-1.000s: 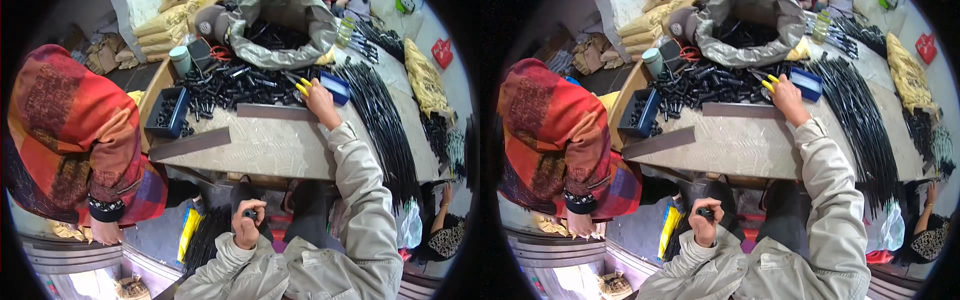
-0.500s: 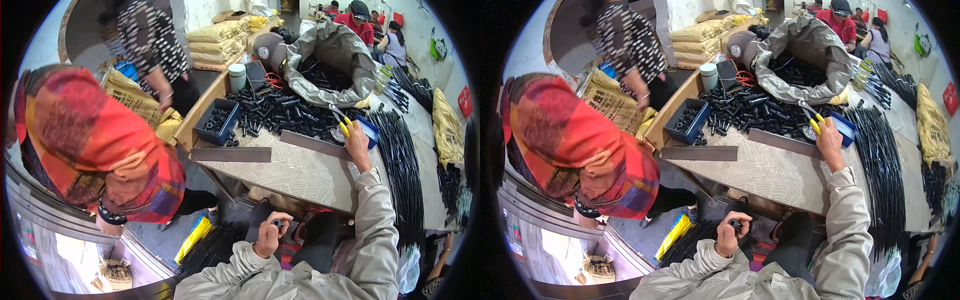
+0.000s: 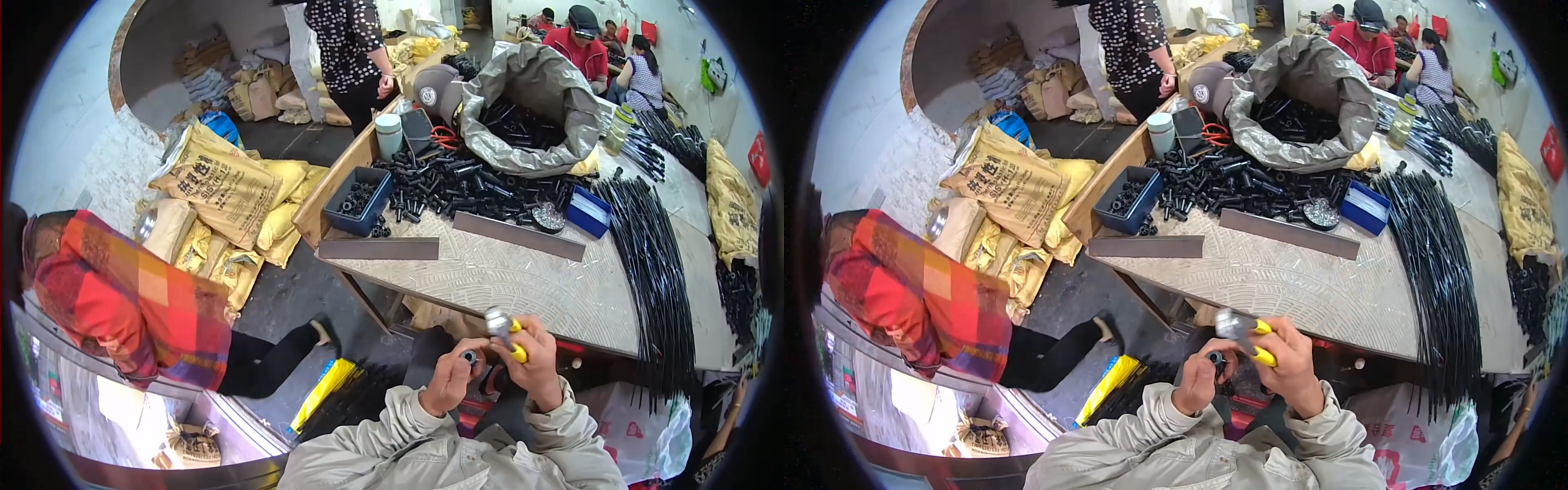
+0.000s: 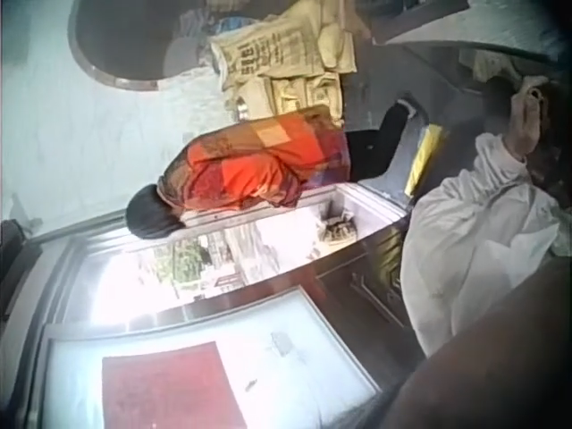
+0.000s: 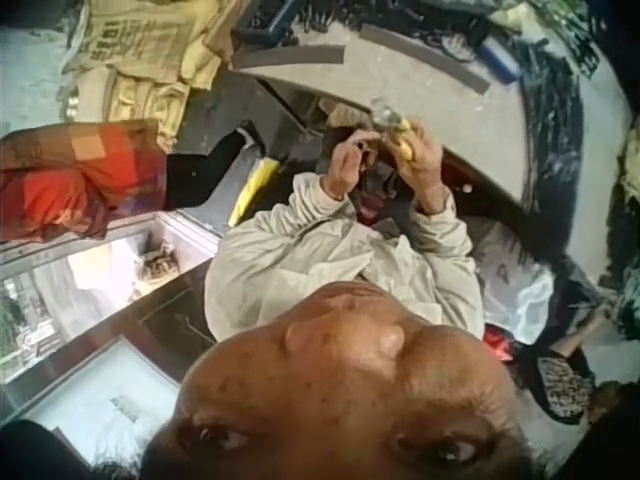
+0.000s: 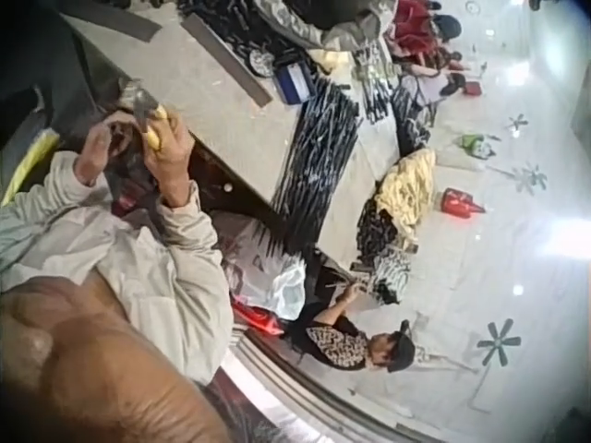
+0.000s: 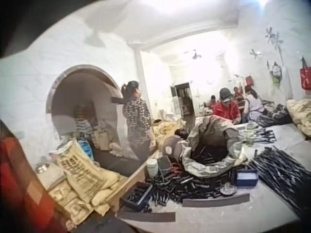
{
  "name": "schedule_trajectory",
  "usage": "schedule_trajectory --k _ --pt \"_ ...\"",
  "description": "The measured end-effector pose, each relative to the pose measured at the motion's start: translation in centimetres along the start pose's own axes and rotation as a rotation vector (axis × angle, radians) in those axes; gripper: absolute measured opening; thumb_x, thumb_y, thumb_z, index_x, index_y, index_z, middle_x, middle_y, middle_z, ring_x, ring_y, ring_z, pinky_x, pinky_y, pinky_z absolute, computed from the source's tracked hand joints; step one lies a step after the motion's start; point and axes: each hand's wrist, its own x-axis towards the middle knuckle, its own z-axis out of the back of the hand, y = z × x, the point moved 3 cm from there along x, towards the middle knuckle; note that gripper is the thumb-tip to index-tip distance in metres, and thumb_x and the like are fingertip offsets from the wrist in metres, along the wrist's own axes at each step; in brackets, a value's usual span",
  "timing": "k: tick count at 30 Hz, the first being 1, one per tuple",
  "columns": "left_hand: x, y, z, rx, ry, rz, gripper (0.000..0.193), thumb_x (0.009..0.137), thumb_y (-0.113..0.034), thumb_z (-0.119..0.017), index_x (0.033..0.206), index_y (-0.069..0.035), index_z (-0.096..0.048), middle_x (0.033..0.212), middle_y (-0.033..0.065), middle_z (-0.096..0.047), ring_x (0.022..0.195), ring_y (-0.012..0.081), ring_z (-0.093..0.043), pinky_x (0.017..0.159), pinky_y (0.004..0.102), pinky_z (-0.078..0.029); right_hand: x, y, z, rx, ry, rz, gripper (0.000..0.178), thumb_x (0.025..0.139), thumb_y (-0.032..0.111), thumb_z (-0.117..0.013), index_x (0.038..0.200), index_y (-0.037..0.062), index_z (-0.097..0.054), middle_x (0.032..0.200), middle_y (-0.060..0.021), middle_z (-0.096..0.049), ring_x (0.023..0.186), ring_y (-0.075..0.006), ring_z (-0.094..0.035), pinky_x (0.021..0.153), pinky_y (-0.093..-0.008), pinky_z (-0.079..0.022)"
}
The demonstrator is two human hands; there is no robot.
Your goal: Assembling bundles of black cables into connector housings using pliers at a workbench.
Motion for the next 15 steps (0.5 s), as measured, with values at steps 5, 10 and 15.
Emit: schedule_trajectory --k 5,10,15 --pt "-0.6 0.8 -0.1 0.066 0.060 -0.021 0.039 0.095 -0.033 -0.033 0.109 0.001 -0.047 0.067 0.0016 -0.046 0.056 0.0067 -0.039 0.050 0.0214 -0.032 -0.5 1.0 0.6 -0.120 0.090 0.112 0.022 0.060 -0.001 -0.066 0.081 0.0040 -0.062 0.087 -0.0118 -0.059 0.070 -0.0243 -0.061 0.056 -0.0302 -0.048" --pt "-0.7 0.1 -1.1 0.099 0.076 0.024 0.039 0.095 -0.034 -0.033 0.105 0.001 -0.047 0.067 0.0027 -0.046 0.056 0.0076 -0.038 0.050 0.0220 -0.032 -1.3 0.9 1.4 -0.074 0.056 0.063 0.018 0.064 -0.003 -0.064 0.080 0.0021 -0.057 0.085 -0.0146 -0.058 0.069 -0.0267 -0.058 0.057 -0.0304 -0.046" --pt "-0.1 -0.5 -1.8 0.101 0.087 -0.002 0.041 0.095 -0.037 -0.034 0.101 0.001 -0.046 0.067 0.0027 -0.046 0.056 0.0075 -0.039 0.050 0.0221 -0.032 -3.5 1.2 0.0 0.345 -0.133 -0.168 0.011 0.071 -0.004 -0.061 0.081 0.0002 -0.057 0.088 -0.0144 -0.056 0.075 -0.0214 -0.054 0.066 -0.0291 -0.044"
